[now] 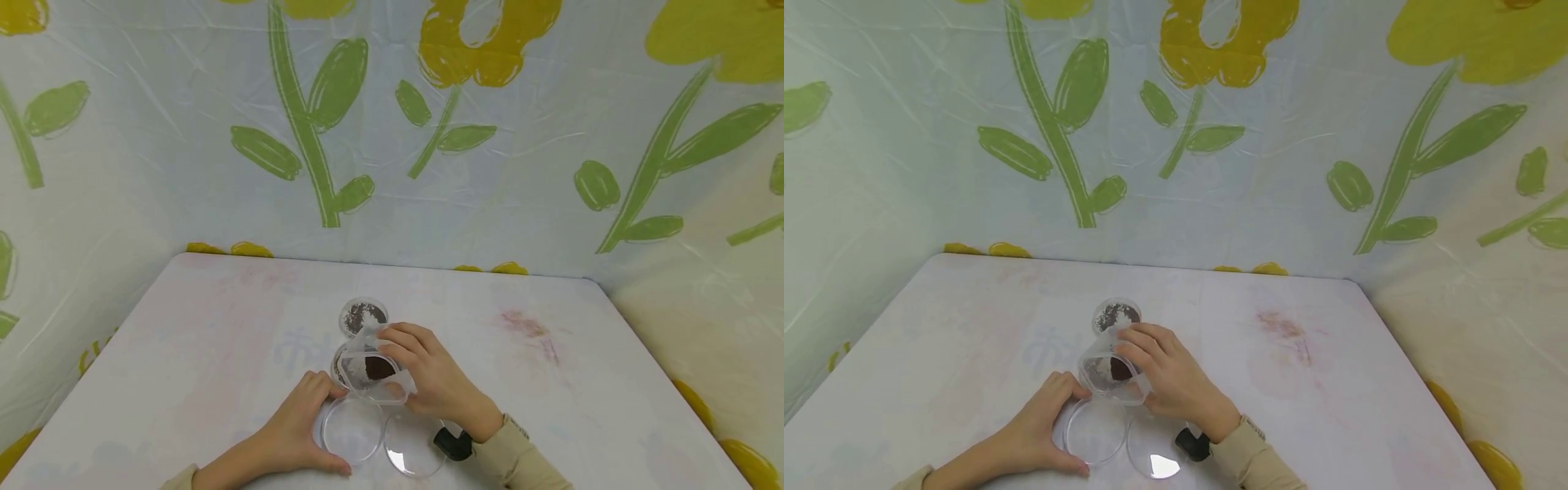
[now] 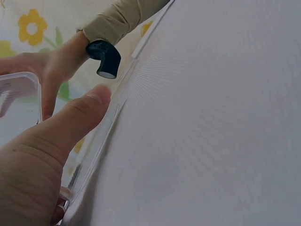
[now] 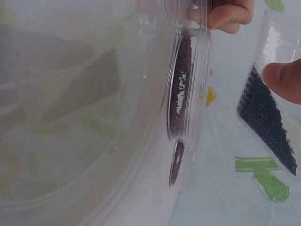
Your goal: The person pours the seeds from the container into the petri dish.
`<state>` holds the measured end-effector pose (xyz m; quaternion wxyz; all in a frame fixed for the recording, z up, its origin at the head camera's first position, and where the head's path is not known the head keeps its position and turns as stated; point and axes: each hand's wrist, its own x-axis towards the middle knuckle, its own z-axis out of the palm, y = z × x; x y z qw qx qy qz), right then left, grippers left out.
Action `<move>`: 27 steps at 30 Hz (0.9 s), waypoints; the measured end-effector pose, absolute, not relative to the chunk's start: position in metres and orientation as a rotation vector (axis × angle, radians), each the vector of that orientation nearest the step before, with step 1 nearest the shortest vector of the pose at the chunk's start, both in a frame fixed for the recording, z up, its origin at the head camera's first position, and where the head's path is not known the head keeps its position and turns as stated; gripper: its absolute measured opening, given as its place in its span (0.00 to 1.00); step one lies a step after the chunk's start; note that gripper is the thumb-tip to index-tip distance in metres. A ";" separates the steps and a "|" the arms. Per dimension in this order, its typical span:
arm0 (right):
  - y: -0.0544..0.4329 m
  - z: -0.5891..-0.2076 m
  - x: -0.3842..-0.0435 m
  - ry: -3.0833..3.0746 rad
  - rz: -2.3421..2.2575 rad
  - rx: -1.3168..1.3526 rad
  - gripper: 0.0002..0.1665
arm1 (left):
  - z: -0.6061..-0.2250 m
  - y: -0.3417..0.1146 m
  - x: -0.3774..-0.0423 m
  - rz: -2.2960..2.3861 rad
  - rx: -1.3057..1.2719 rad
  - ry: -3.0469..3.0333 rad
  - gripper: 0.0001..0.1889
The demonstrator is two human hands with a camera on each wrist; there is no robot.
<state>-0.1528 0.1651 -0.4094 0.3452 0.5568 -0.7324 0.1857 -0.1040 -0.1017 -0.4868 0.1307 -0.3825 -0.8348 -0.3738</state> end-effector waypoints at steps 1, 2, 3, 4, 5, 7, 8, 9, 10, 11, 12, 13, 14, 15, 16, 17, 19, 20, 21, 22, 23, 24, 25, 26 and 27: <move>0.165 -0.410 -0.153 -1.902 0.472 1.452 0.34 | -0.487 -0.102 -0.104 -1.090 -1.101 -2.438 0.46; 0.165 -0.410 -0.153 -1.894 0.456 1.458 0.35 | -0.487 -0.102 -0.103 -1.092 -1.097 -2.444 0.46; 0.165 -0.411 -0.153 -1.886 0.439 1.463 0.35 | -0.487 -0.102 -0.103 -1.092 -1.091 -2.449 0.46; 0.165 -0.411 -0.153 -1.871 0.417 1.466 0.34 | -0.486 -0.101 -0.103 -1.091 -1.090 -2.452 0.46; 0.165 -0.411 -0.153 -1.860 0.398 1.471 0.35 | -0.486 -0.101 -0.103 -1.088 -1.088 -2.454 0.46; 0.164 -0.412 -0.152 -1.846 0.370 1.484 0.39 | -0.486 -0.101 -0.103 -1.085 -1.079 -2.464 0.46; 0.164 -0.411 -0.152 -1.837 0.358 1.489 0.42 | -0.485 -0.101 -0.103 -1.083 -1.077 -2.468 0.45; 0.164 -0.411 -0.151 -1.835 0.349 1.493 0.42 | -0.485 -0.101 -0.103 -1.084 -1.074 -2.474 0.45; 0.164 -0.411 -0.151 -1.834 0.346 1.498 0.43 | -0.485 -0.101 -0.103 -1.089 -1.071 -2.481 0.45; 0.163 -0.411 -0.151 -1.837 0.343 1.503 0.43 | -0.485 -0.101 -0.103 -1.091 -1.067 -2.488 0.45; 0.163 -0.411 -0.150 -1.840 0.339 1.507 0.41 | -0.485 -0.101 -0.103 -1.095 -1.063 -2.493 0.45; 0.163 -0.411 -0.150 -1.840 0.333 1.513 0.38 | -0.485 -0.101 -0.103 -1.094 -1.064 -2.488 0.45; 0.163 -0.410 -0.150 -1.839 0.326 1.515 0.34 | -0.485 -0.101 -0.103 -1.096 -1.063 -2.487 0.45; 0.162 -0.410 -0.149 -1.838 0.325 1.521 0.32 | -0.485 -0.101 -0.103 -1.093 -1.066 -2.482 0.45; 0.162 -0.410 -0.149 -1.835 0.322 1.526 0.30 | -0.485 -0.101 -0.102 -1.093 -1.065 -2.480 0.45; 0.161 -0.410 -0.149 -1.830 0.320 1.531 0.28 | -0.485 -0.101 -0.102 -1.094 -1.065 -2.477 0.44; 0.160 -0.410 -0.149 -1.818 0.317 1.543 0.27 | -0.486 -0.101 -0.102 -1.084 -1.067 -2.468 0.44; 0.160 -0.410 -0.149 -1.814 0.318 1.547 0.28 | -0.486 -0.101 -0.102 -1.088 -1.061 -2.478 0.44; 0.160 -0.411 -0.149 -1.813 0.320 1.549 0.29 | -0.486 -0.101 -0.102 -1.085 -1.061 -2.481 0.44; 0.160 -0.411 -0.149 -1.811 0.318 1.549 0.29 | -0.486 -0.101 -0.102 -1.088 -1.056 -2.489 0.44; 0.159 -0.411 -0.149 -1.808 0.317 1.549 0.29 | -0.486 -0.101 -0.102 -1.089 -1.055 -2.495 0.44; 0.159 -0.411 -0.149 -1.808 0.315 1.548 0.28 | -0.485 -0.101 -0.102 -1.086 -1.056 -2.499 0.44; 0.159 -0.411 -0.149 -1.812 0.313 1.547 0.28 | -0.485 -0.101 -0.102 -1.091 -1.054 -2.508 0.44; 0.159 -0.412 -0.149 -1.812 0.309 1.548 0.26 | -0.485 -0.101 -0.102 -1.098 -1.051 -2.517 0.44; 0.159 -0.412 -0.149 -1.814 0.307 1.550 0.25 | -0.484 -0.101 -0.102 -1.100 -1.052 -2.518 0.44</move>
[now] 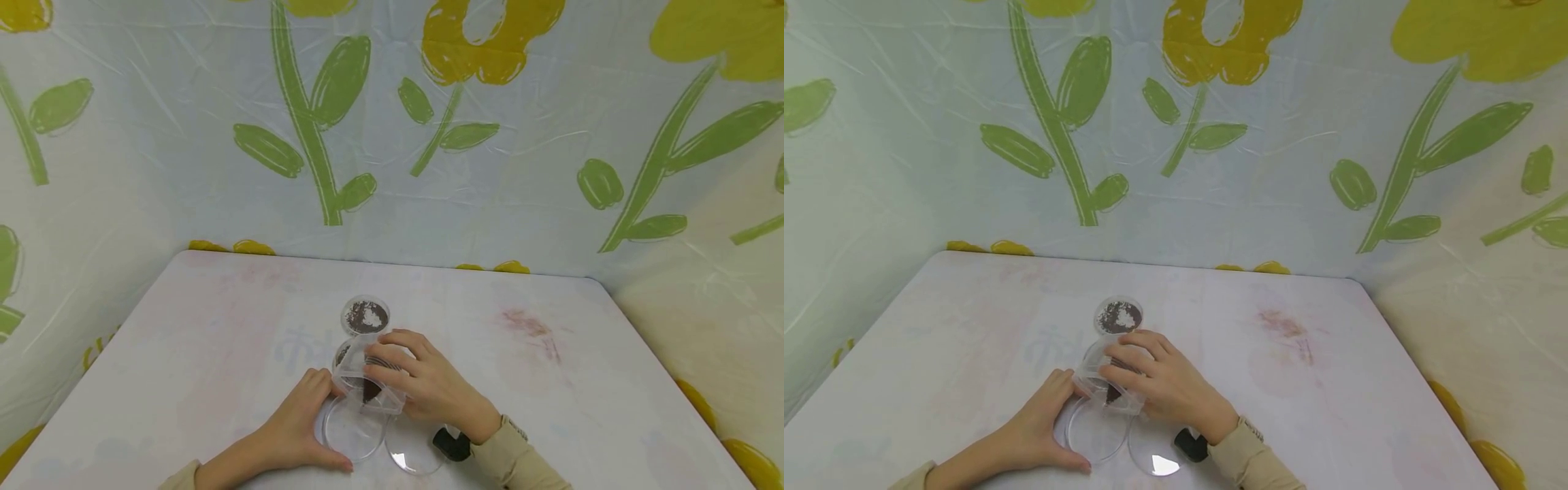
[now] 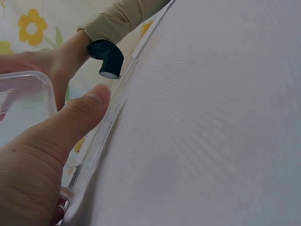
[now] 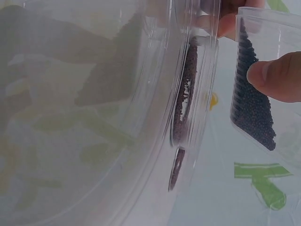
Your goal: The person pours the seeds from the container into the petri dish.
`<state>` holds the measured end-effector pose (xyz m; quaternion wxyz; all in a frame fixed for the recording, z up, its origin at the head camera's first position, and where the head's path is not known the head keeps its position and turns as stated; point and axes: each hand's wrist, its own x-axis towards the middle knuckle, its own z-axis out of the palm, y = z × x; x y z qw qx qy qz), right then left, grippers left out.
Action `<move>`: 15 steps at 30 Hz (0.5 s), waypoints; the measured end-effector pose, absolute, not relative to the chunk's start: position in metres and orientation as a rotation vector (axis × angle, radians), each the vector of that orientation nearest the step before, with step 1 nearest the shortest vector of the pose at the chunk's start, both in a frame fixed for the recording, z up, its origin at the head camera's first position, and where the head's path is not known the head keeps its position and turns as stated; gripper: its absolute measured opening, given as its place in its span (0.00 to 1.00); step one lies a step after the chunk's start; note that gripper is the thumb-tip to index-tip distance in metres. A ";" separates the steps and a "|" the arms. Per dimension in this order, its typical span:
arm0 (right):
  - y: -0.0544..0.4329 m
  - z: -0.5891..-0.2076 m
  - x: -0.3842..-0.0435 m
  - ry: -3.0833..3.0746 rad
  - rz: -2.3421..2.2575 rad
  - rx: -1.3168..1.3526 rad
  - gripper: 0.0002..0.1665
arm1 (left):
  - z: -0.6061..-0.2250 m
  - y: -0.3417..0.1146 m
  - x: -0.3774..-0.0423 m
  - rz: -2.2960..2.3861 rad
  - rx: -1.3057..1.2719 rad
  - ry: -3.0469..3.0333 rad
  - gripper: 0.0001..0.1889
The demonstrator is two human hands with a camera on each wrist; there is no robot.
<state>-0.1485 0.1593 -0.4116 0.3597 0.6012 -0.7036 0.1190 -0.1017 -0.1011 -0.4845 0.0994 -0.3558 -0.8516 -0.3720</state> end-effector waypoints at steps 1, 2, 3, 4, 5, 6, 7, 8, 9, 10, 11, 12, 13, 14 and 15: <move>0.159 -0.412 -0.149 -1.814 0.304 1.555 0.23 | -0.484 -0.101 -0.102 -1.106 -1.051 -2.521 0.44; 0.159 -0.412 -0.148 -1.817 0.302 1.559 0.22 | -0.484 -0.101 -0.102 -1.105 -1.054 -2.519 0.44; 0.159 -0.412 -0.148 -1.823 0.300 1.564 0.21 | -0.484 -0.101 -0.102 -1.102 -1.054 -2.516 0.44; 0.159 -0.412 -0.147 -1.829 0.298 1.568 0.21 | -0.484 -0.101 -0.102 -1.100 -1.056 -2.511 0.44; 0.159 -0.412 -0.147 -1.830 0.297 1.571 0.21 | -0.484 -0.101 -0.101 -1.095 -1.060 -2.504 0.44; 0.159 -0.412 -0.147 -1.837 0.300 1.574 0.21 | -0.484 -0.101 -0.101 -1.090 -1.062 -2.499 0.44; 0.159 -0.412 -0.147 -1.840 0.299 1.575 0.22 | -0.484 -0.101 -0.101 -1.084 -1.065 -2.496 0.44; 0.159 -0.412 -0.146 -1.845 0.298 1.574 0.22 | -0.484 -0.101 -0.101 -1.082 -1.067 -2.495 0.44; 0.159 -0.412 -0.146 -1.846 0.296 1.574 0.22 | -0.484 -0.101 -0.101 -1.084 -1.069 -2.496 0.44; 0.159 -0.412 -0.146 -1.843 0.293 1.574 0.22 | -0.484 -0.101 -0.101 -1.084 -1.071 -2.497 0.44; 0.159 -0.412 -0.146 -1.845 0.293 1.575 0.22 | -0.484 -0.101 -0.101 -1.085 -1.071 -2.502 0.43; 0.159 -0.412 -0.146 -1.844 0.293 1.575 0.22 | -0.484 -0.102 -0.102 -1.083 -1.070 -2.504 0.43; 0.159 -0.412 -0.146 -1.842 0.292 1.573 0.21 | -0.484 -0.102 -0.102 -1.082 -1.071 -2.504 0.43; 0.158 -0.412 -0.147 -1.839 0.291 1.573 0.21 | -0.484 -0.102 -0.102 -1.081 -1.072 -2.502 0.43; 0.158 -0.412 -0.147 -1.836 0.291 1.572 0.20 | -0.484 -0.102 -0.102 -1.077 -1.074 -2.499 0.43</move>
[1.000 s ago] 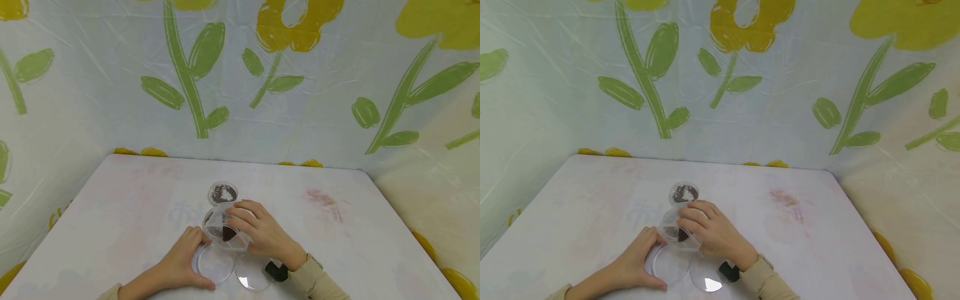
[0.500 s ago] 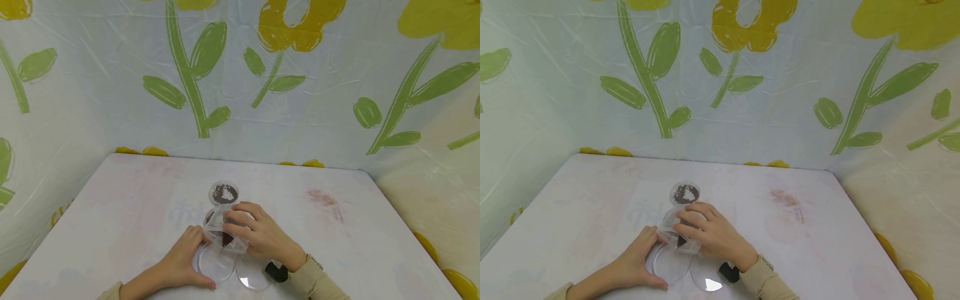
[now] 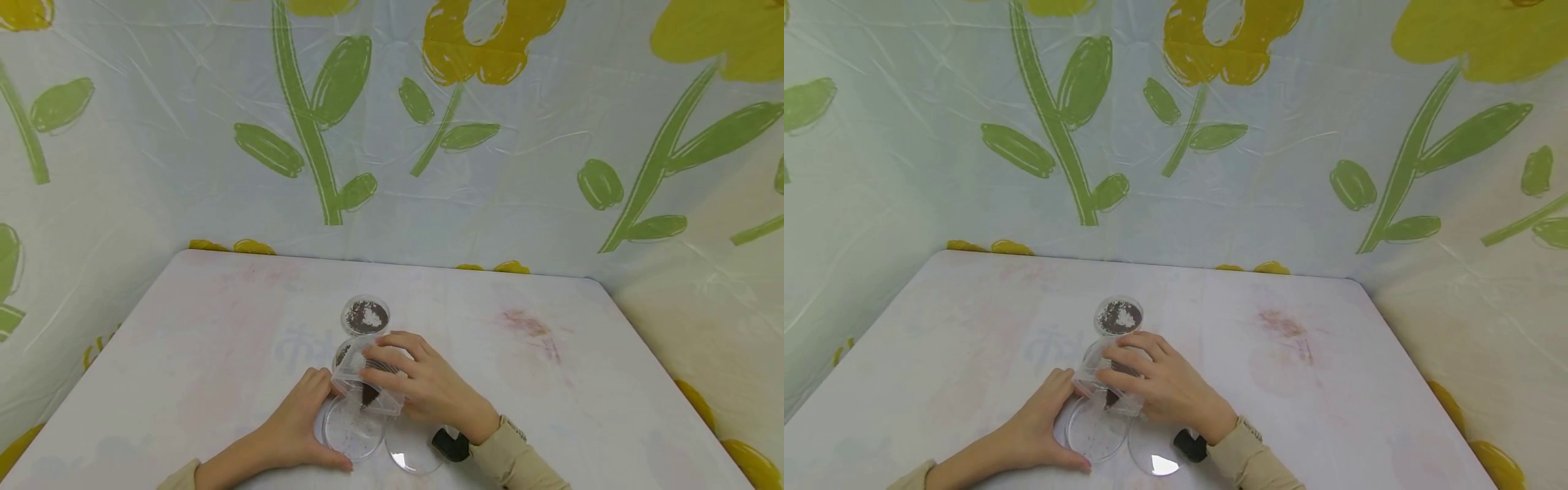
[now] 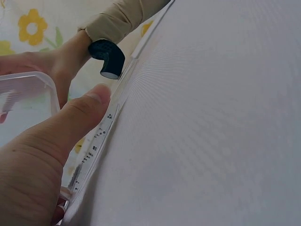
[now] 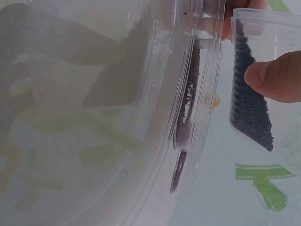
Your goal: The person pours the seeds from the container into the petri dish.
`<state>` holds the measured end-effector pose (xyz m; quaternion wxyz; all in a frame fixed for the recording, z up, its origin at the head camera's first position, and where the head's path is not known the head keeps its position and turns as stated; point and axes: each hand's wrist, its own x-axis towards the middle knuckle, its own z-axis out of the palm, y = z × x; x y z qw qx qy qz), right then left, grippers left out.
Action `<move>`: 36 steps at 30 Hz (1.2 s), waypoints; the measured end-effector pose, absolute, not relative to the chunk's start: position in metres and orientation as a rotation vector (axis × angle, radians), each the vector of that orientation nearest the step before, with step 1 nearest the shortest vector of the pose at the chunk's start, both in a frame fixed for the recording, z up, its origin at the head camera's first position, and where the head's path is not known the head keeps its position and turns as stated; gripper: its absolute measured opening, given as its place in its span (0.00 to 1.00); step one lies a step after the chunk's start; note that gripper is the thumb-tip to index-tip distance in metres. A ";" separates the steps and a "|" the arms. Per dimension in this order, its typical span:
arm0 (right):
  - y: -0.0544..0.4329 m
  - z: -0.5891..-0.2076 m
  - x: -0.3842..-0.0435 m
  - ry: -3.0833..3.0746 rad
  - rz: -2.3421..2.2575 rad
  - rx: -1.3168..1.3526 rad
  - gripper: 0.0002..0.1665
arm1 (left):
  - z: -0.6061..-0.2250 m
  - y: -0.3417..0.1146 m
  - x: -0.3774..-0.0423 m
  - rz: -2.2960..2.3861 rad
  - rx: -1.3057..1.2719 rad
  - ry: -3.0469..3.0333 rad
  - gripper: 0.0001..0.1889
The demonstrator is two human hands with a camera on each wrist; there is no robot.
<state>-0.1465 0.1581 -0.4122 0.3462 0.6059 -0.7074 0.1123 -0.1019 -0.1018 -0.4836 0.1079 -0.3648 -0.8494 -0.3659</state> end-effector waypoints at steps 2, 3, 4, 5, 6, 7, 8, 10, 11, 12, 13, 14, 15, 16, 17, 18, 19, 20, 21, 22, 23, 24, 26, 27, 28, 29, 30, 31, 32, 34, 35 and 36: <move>0.158 -0.412 -0.146 -1.835 0.294 1.570 0.20 | -0.484 -0.102 -0.102 -1.071 -1.075 -2.496 0.43; 0.157 -0.412 -0.147 -1.831 0.295 1.568 0.19 | -0.484 -0.102 -0.102 -1.071 -1.074 -2.495 0.43; 0.157 -0.413 -0.147 -1.828 0.297 1.568 0.19 | -0.484 -0.102 -0.102 -1.071 -1.074 -2.495 0.44; 0.157 -0.413 -0.147 -1.825 0.298 1.569 0.19 | -0.484 -0.102 -0.102 -1.074 -1.071 -2.498 0.44; 0.157 -0.413 -0.147 -1.823 0.300 1.569 0.19 | -0.484 -0.102 -0.102 -1.074 -1.071 -2.499 0.44; 0.157 -0.413 -0.147 -1.819 0.302 1.569 0.19 | -0.484 -0.102 -0.102 -1.077 -1.068 -2.505 0.44; 0.157 -0.413 -0.147 -1.817 0.304 1.571 0.20 | -0.484 -0.102 -0.102 -1.077 -1.066 -2.508 0.44; 0.157 -0.413 -0.147 -1.814 0.306 1.573 0.20 | -0.484 -0.102 -0.102 -1.079 -1.063 -2.514 0.44; 0.157 -0.413 -0.148 -1.815 0.306 1.575 0.21 | -0.483 -0.102 -0.102 -1.083 -1.060 -2.517 0.44; 0.158 -0.413 -0.148 -1.814 0.306 1.577 0.21 | -0.483 -0.102 -0.102 -1.077 -1.063 -2.508 0.44; 0.158 -0.413 -0.148 -1.814 0.306 1.578 0.22 | -0.483 -0.102 -0.102 -1.082 -1.061 -2.508 0.44; 0.157 -0.413 -0.148 -1.818 0.305 1.578 0.24 | -0.483 -0.101 -0.102 -1.078 -1.065 -2.498 0.44; 0.158 -0.413 -0.148 -1.819 0.304 1.578 0.25 | -0.483 -0.101 -0.102 -1.081 -1.065 -2.493 0.44; 0.158 -0.414 -0.148 -1.819 0.301 1.577 0.27 | -0.483 -0.101 -0.102 -1.079 -1.068 -2.483 0.44; 0.158 -0.414 -0.148 -1.819 0.299 1.576 0.28 | -0.483 -0.101 -0.102 -1.081 -1.070 -2.476 0.44; 0.158 -0.414 -0.148 -1.820 0.296 1.575 0.29 | -0.483 -0.101 -0.102 -1.077 -1.073 -2.468 0.44; 0.158 -0.414 -0.148 -1.824 0.294 1.573 0.30 | -0.483 -0.101 -0.102 -1.080 -1.071 -2.472 0.44; 0.158 -0.413 -0.148 -1.826 0.291 1.573 0.29 | -0.483 -0.101 -0.102 -1.075 -1.074 -2.466 0.44; 0.158 -0.413 -0.147 -1.829 0.285 1.571 0.29 | -0.483 -0.101 -0.102 -1.080 -1.071 -2.470 0.44; 0.158 -0.413 -0.147 -1.834 0.284 1.569 0.29 | -0.483 -0.101 -0.102 -1.075 -1.075 -2.466 0.44; 0.159 -0.413 -0.147 -1.836 0.282 1.568 0.28 | -0.483 -0.101 -0.102 -1.077 -1.074 -2.469 0.45; 0.159 -0.412 -0.147 -1.841 0.279 1.566 0.28 | -0.484 -0.101 -0.102 -1.073 -1.077 -2.467 0.45; 0.160 -0.412 -0.147 -1.848 0.276 1.563 0.27 | -0.484 -0.101 -0.102 -1.077 -1.079 -2.468 0.45; 0.160 -0.411 -0.147 -1.848 0.276 1.562 0.26 | -0.484 -0.101 -0.102 -1.081 -1.078 -2.474 0.45; 0.160 -0.411 -0.148 -1.846 0.277 1.563 0.26 | -0.483 -0.101 -0.102 -1.083 -1.078 -2.477 0.45; 0.160 -0.411 -0.148 -1.842 0.275 1.564 0.26 | -0.483 -0.101 -0.102 -1.085 -1.075 -2.483 0.45; 0.161 -0.411 -0.148 -1.841 0.275 1.565 0.25 | -0.483 -0.101 -0.102 -1.085 -1.076 -2.487 0.45; 0.161 -0.410 -0.148 -1.842 0.276 1.565 0.25 | -0.483 -0.101 -0.102 -1.087 -1.073 -2.494 0.45; 0.161 -0.410 -0.148 -1.843 0.276 1.564 0.26 | -0.483 -0.101 -0.103 -1.086 -1.074 -2.494 0.45; 0.162 -0.410 -0.149 -1.846 0.273 1.561 0.28 | -0.483 -0.102 -0.102 -1.095 -1.069 -2.502 0.46; 0.162 -0.410 -0.149 -1.852 0.274 1.558 0.30 | -0.483 -0.102 -0.102 -1.095 -1.070 -2.500 0.46; 0.163 -0.410 -0.149 -1.853 0.278 1.556 0.30 | -0.483 -0.102 -0.102 -1.099 -1.071 -2.499 0.46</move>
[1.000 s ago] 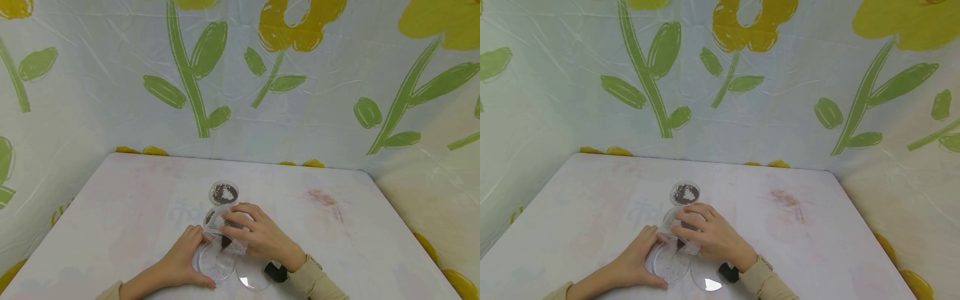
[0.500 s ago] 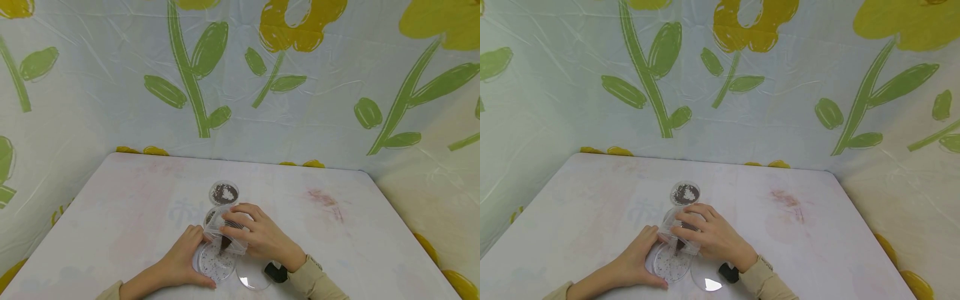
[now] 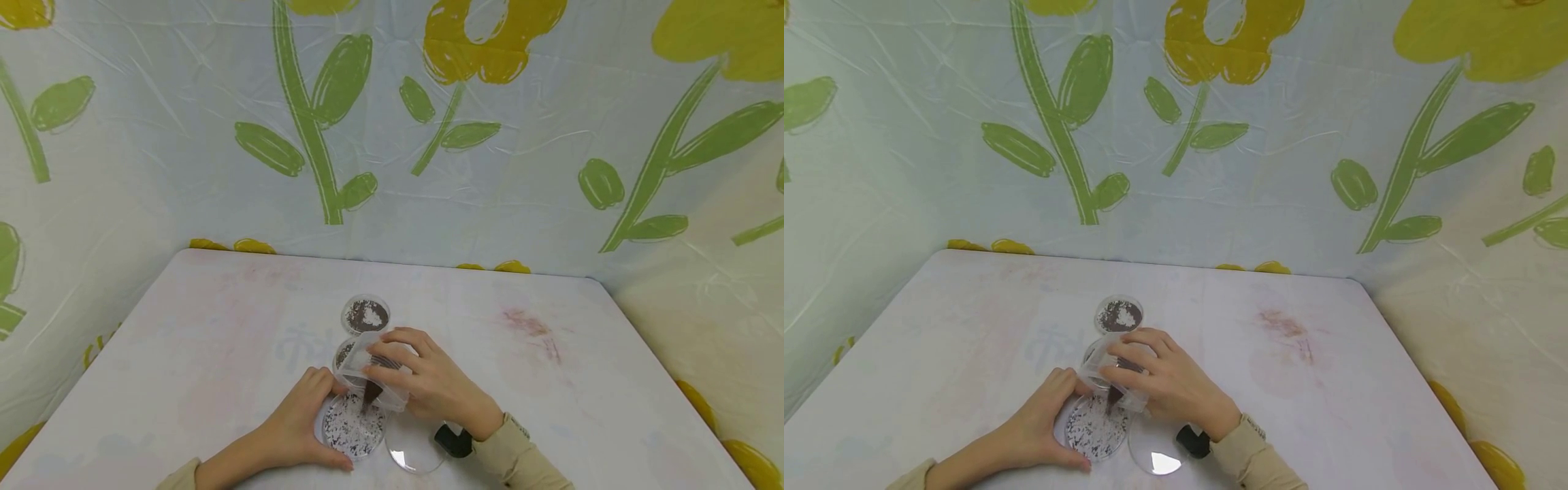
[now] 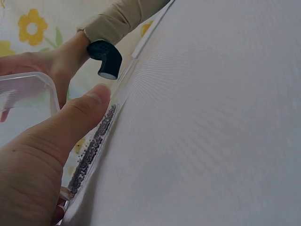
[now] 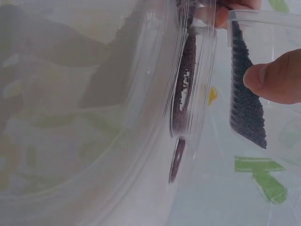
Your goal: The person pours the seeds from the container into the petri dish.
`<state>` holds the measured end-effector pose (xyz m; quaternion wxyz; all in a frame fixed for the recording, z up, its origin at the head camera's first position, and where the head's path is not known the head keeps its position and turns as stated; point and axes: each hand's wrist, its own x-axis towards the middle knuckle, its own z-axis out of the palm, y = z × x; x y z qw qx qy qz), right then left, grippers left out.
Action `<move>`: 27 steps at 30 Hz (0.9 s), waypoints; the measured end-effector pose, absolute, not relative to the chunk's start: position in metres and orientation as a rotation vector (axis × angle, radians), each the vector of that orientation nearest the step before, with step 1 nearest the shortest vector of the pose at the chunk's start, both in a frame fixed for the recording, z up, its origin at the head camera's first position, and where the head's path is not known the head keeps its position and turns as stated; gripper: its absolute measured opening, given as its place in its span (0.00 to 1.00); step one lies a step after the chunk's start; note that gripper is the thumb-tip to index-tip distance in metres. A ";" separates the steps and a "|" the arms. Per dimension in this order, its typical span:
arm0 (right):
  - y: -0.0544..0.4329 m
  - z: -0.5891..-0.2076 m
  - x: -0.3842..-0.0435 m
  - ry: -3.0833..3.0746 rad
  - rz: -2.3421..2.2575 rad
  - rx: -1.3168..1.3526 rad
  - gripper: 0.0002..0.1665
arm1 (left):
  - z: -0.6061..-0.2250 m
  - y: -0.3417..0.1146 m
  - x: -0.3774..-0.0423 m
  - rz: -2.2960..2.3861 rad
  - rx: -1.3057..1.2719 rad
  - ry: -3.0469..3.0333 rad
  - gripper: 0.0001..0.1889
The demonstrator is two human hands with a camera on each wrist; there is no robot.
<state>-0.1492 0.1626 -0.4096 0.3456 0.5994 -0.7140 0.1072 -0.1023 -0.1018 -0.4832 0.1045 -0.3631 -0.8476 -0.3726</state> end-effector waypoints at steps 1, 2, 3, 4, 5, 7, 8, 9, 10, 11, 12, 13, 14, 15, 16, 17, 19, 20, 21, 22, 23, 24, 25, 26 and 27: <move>0.163 -0.409 -0.150 -1.853 0.284 1.556 0.32 | -0.484 -0.102 -0.102 -1.099 -1.074 -2.492 0.46; 0.163 -0.409 -0.150 -1.852 0.288 1.555 0.32 | -0.484 -0.102 -0.102 -1.099 -1.077 -2.486 0.46; 0.163 -0.409 -0.150 -1.848 0.293 1.555 0.32 | -0.484 -0.102 -0.102 -1.104 -1.076 -2.488 0.46; 0.164 -0.409 -0.150 -1.846 0.298 1.555 0.32 | -0.484 -0.102 -0.102 -1.110 -1.074 -2.492 0.46; 0.164 -0.409 -0.150 -1.841 0.302 1.556 0.32 | -0.484 -0.102 -0.102 -1.111 -1.074 -2.495 0.46; 0.164 -0.409 -0.151 -1.833 0.309 1.559 0.31 | -0.484 -0.102 -0.102 -1.123 -1.069 -2.511 0.46; 0.164 -0.409 -0.151 -1.834 0.311 1.560 0.31 | -0.484 -0.102 -0.102 -1.131 -1.063 -2.523 0.46; 0.164 -0.409 -0.151 -1.832 0.313 1.562 0.32 | -0.484 -0.102 -0.102 -1.139 -1.056 -2.536 0.46; 0.164 -0.409 -0.151 -1.833 0.316 1.564 0.32 | -0.483 -0.102 -0.102 -1.141 -1.053 -2.540 0.46; 0.165 -0.409 -0.151 -1.833 0.319 1.566 0.33 | -0.484 -0.102 -0.102 -1.143 -1.052 -2.543 0.46; 0.165 -0.409 -0.151 -1.834 0.321 1.568 0.33 | -0.484 -0.102 -0.101 -1.138 -1.054 -2.540 0.46; 0.165 -0.409 -0.151 -1.835 0.321 1.570 0.34 | -0.484 -0.102 -0.101 -1.133 -1.055 -2.537 0.46; 0.165 -0.409 -0.151 -1.836 0.320 1.571 0.34 | -0.484 -0.102 -0.101 -1.132 -1.055 -2.535 0.46; 0.164 -0.409 -0.151 -1.837 0.320 1.572 0.35 | -0.484 -0.102 -0.102 -1.126 -1.058 -2.529 0.47; 0.164 -0.409 -0.151 -1.839 0.318 1.572 0.35 | -0.484 -0.102 -0.102 -1.119 -1.062 -2.522 0.47; 0.164 -0.409 -0.151 -1.840 0.318 1.573 0.35 | -0.484 -0.102 -0.101 -1.117 -1.063 -2.519 0.47; 0.164 -0.408 -0.151 -1.844 0.314 1.571 0.36 | -0.484 -0.102 -0.101 -1.115 -1.063 -2.516 0.46; 0.164 -0.409 -0.151 -1.844 0.315 1.572 0.36 | -0.484 -0.102 -0.101 -1.115 -1.064 -2.516 0.46; 0.164 -0.408 -0.151 -1.844 0.314 1.572 0.36 | -0.484 -0.102 -0.102 -1.109 -1.069 -2.508 0.46; 0.164 -0.408 -0.150 -1.843 0.312 1.570 0.36 | -0.484 -0.102 -0.101 -1.113 -1.067 -2.512 0.46; 0.164 -0.408 -0.150 -1.841 0.312 1.571 0.36 | -0.483 -0.102 -0.101 -1.119 -1.065 -2.518 0.46; 0.164 -0.408 -0.150 -1.841 0.311 1.570 0.36 | -0.483 -0.102 -0.102 -1.119 -1.065 -2.519 0.46; 0.164 -0.408 -0.150 -1.839 0.310 1.569 0.35 | -0.483 -0.103 -0.102 -1.124 -1.064 -2.524 0.46; 0.164 -0.408 -0.149 -1.837 0.309 1.569 0.35 | -0.483 -0.103 -0.102 -1.127 -1.064 -2.527 0.46; 0.164 -0.408 -0.149 -1.837 0.307 1.568 0.35 | -0.483 -0.103 -0.102 -1.129 -1.065 -2.530 0.46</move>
